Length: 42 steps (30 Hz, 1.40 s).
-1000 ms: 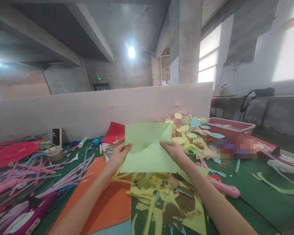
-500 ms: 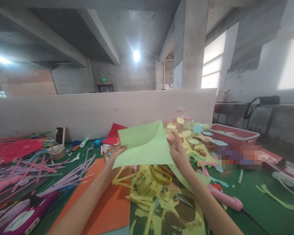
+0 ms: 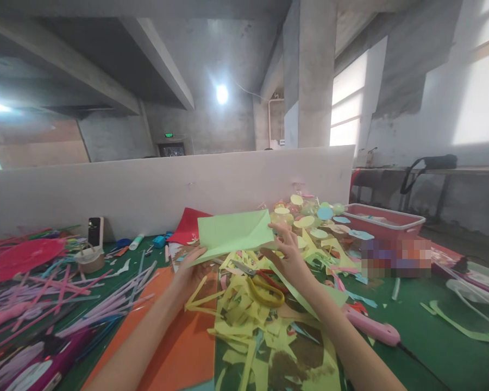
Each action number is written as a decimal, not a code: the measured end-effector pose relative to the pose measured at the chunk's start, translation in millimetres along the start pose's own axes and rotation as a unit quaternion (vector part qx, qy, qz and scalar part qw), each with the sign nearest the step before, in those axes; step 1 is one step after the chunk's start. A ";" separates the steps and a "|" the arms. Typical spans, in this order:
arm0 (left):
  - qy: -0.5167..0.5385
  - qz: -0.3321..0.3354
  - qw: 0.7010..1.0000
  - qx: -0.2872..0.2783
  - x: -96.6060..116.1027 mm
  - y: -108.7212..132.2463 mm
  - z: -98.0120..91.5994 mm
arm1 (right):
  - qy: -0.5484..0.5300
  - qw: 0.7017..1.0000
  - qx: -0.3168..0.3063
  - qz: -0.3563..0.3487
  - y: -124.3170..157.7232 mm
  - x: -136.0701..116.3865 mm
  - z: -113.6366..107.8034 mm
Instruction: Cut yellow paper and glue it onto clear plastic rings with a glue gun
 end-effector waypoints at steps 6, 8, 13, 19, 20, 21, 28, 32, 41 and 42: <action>0.107 -0.103 0.988 -0.049 5.7 2.4 14.3 | -0.108 0.979 0.066 0.158 -4.7 8.6 -2.3; 0.114 -0.125 0.983 -0.067 7.0 4.9 17.8 | -0.166 0.964 0.069 0.198 -5.3 8.0 -2.9; 0.109 -0.130 0.982 -0.080 8.4 9.6 24.3 | -0.235 0.938 0.092 0.237 -5.8 8.0 -5.2; 0.094 -0.073 0.991 -0.060 12.9 12.5 30.4 | -0.206 0.934 0.122 0.267 -3.8 11.2 -13.1; 0.087 -0.061 0.993 -0.054 13.9 12.8 31.3 | -0.203 0.934 0.124 0.265 -4.1 11.2 -13.8; 0.077 -0.048 0.995 -0.046 14.7 12.9 32.0 | -0.201 0.936 0.126 0.261 -4.5 11.1 -14.2; -0.004 0.044 0.999 0.030 24.4 15.6 32.1 | -0.212 0.940 0.116 0.240 -6.5 8.9 -9.9; -0.034 0.062 0.996 0.058 31.4 19.7 29.0 | -0.246 0.935 0.109 0.232 -5.6 11.9 -4.8; -0.061 0.079 0.992 0.077 26.0 16.2 28.7 | -0.327 0.900 0.148 0.248 -5.3 21.2 0.6; -0.063 0.080 0.992 0.077 25.4 16.0 28.8 | -0.334 0.893 0.154 0.259 -4.8 20.1 -0.3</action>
Point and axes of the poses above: each hand's wrist, its own y-axis away from the middle knuckle, its own z-axis out of the palm, x = y × z, the point moved 3 cm from there along -y, towards the middle knuckle, and after that the axes turned 9 degrees about -y, right-handed, at the moved point
